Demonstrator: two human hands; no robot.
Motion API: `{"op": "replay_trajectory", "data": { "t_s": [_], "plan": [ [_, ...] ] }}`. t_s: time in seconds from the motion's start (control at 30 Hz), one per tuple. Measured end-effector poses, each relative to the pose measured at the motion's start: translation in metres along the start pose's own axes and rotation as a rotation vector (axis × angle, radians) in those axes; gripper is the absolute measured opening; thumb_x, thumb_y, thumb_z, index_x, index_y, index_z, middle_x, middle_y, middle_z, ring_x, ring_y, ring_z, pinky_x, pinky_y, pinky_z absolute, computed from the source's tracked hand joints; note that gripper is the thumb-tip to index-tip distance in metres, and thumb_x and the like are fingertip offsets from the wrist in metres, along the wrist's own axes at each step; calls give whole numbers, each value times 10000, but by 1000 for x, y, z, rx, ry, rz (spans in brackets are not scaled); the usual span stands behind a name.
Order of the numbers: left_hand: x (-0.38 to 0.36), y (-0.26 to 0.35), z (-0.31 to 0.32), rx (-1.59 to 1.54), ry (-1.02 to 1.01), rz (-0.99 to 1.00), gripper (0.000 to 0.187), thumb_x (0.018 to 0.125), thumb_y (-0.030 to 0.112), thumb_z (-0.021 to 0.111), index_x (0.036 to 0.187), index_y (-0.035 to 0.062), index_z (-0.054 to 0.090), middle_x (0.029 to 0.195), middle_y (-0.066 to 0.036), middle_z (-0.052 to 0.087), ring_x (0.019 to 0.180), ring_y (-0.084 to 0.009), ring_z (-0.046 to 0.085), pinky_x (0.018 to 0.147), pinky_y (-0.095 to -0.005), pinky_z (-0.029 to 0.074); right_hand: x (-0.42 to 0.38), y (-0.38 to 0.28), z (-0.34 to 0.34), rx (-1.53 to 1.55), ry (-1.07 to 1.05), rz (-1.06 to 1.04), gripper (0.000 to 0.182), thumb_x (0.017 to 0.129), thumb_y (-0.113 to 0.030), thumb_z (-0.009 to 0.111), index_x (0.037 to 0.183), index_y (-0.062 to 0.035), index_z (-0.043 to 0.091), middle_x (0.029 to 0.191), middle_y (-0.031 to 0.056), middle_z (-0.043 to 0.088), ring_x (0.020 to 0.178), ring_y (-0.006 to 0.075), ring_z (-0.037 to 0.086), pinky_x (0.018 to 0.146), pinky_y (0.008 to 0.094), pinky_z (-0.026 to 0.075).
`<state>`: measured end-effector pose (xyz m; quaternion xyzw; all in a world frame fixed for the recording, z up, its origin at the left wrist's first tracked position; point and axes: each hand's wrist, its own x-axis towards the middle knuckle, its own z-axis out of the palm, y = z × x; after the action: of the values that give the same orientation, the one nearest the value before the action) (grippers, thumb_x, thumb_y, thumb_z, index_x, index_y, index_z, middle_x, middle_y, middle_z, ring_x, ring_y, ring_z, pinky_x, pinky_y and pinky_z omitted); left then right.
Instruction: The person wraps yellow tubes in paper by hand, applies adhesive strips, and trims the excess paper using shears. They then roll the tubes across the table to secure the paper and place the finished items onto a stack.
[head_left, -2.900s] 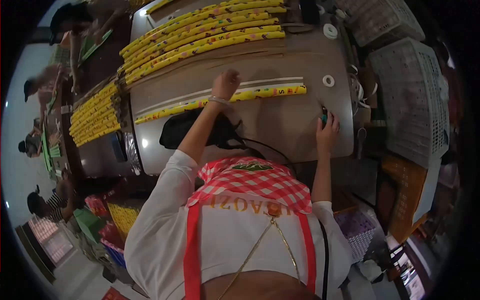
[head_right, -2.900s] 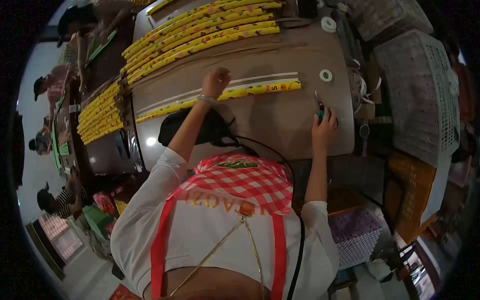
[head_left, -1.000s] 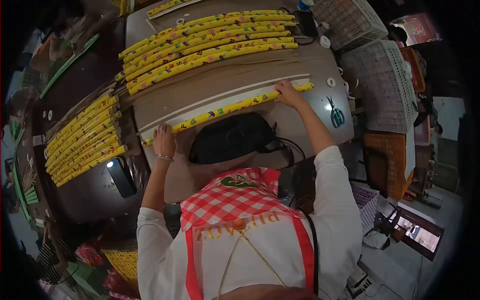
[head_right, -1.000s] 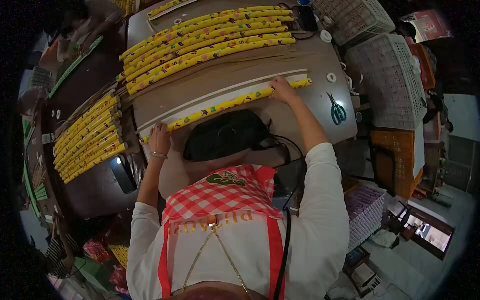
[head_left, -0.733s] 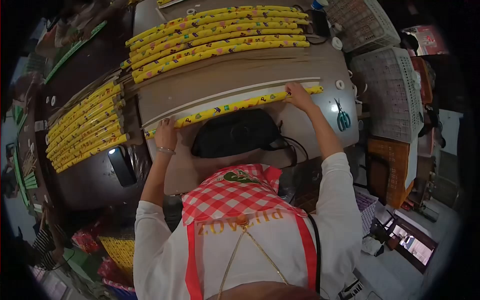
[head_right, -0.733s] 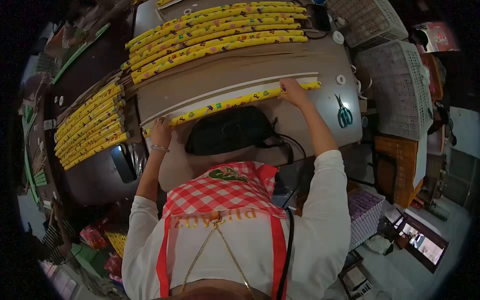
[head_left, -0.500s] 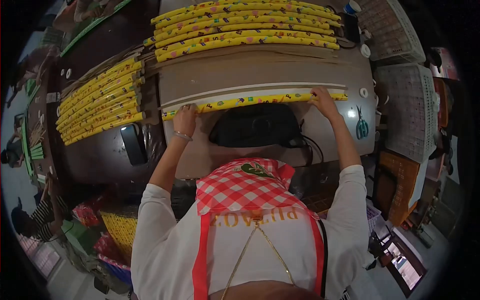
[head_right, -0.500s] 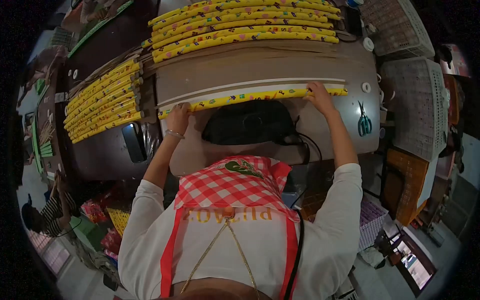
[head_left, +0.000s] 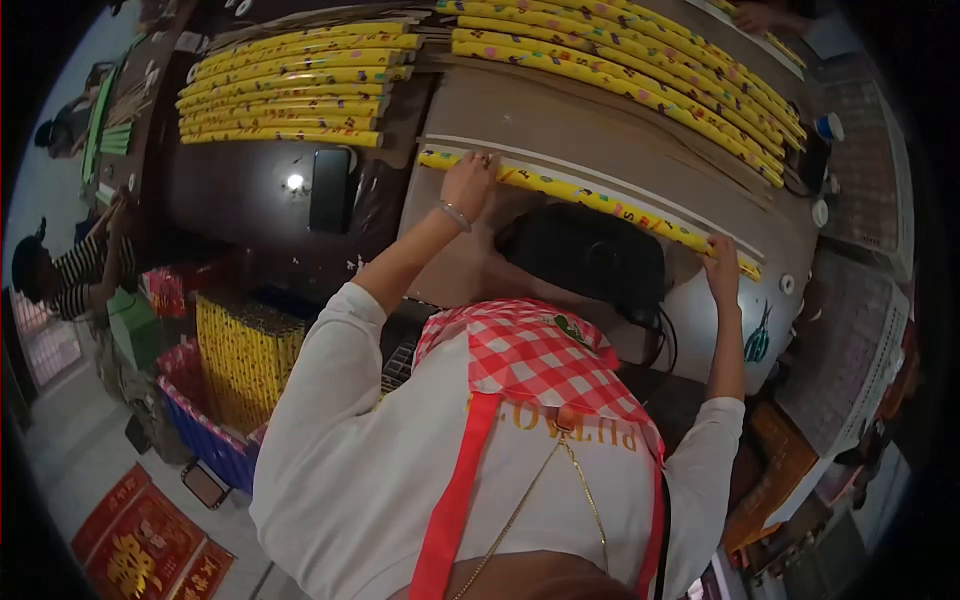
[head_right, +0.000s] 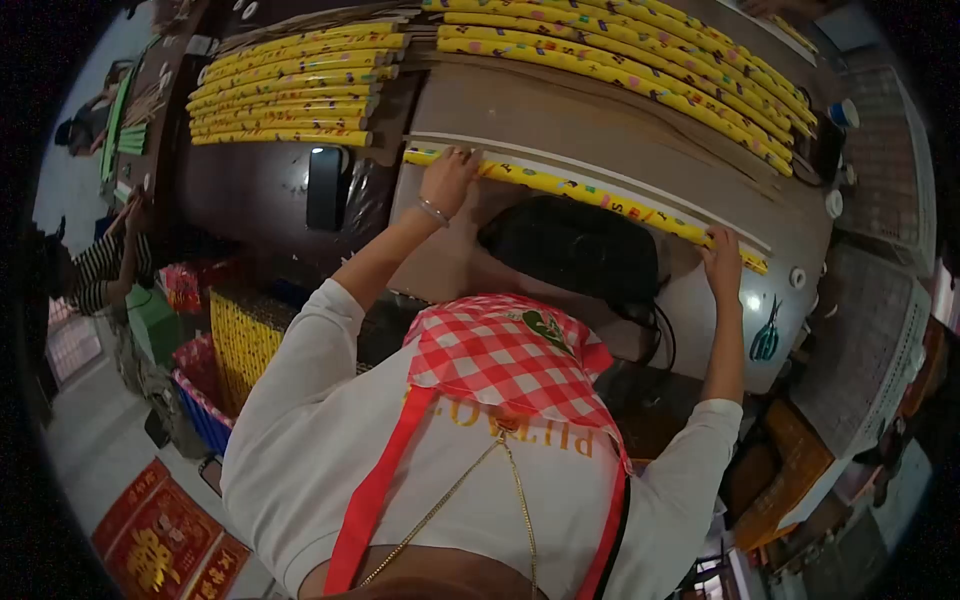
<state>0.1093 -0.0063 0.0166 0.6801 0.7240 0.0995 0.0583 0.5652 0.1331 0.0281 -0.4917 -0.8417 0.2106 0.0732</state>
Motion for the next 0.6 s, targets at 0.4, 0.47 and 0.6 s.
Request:
{"op": "replay_trajectory", "data": {
  "t_s": [0.4, 0.47, 0.6],
  "plan": [
    [0, -1, 10, -44, 170, 37, 225, 732, 64, 502, 953, 59, 545, 970, -92, 573, 890, -260, 561, 667, -341, 493, 4, 1, 1, 46, -17, -21, 277, 787, -63, 554, 1057, -54, 495, 1086, 130, 467, 1016, 306, 466, 852, 358, 385],
    [0, 3, 1, 21, 29, -26, 220, 737, 71, 497, 949, 66, 553, 967, -99, 577, 872, -265, 562, 663, -343, 494, 2, 1, 0, 38, -18, -14, 281, 777, -58, 562, 1050, -55, 502, 1065, 132, 473, 996, 309, 474, 845, 359, 386],
    [-15, 5, 0, -16, -63, -32, 276, 753, 57, 470, 1019, 75, 544, 955, -111, 582, 873, -303, 555, 670, -378, 492, -5, -5, -6, -17, -40, 15, 283, 756, -103, 599, 1028, -65, 530, 1016, 116, 484, 944, 304, 491, 804, 356, 404]
  ]
}}
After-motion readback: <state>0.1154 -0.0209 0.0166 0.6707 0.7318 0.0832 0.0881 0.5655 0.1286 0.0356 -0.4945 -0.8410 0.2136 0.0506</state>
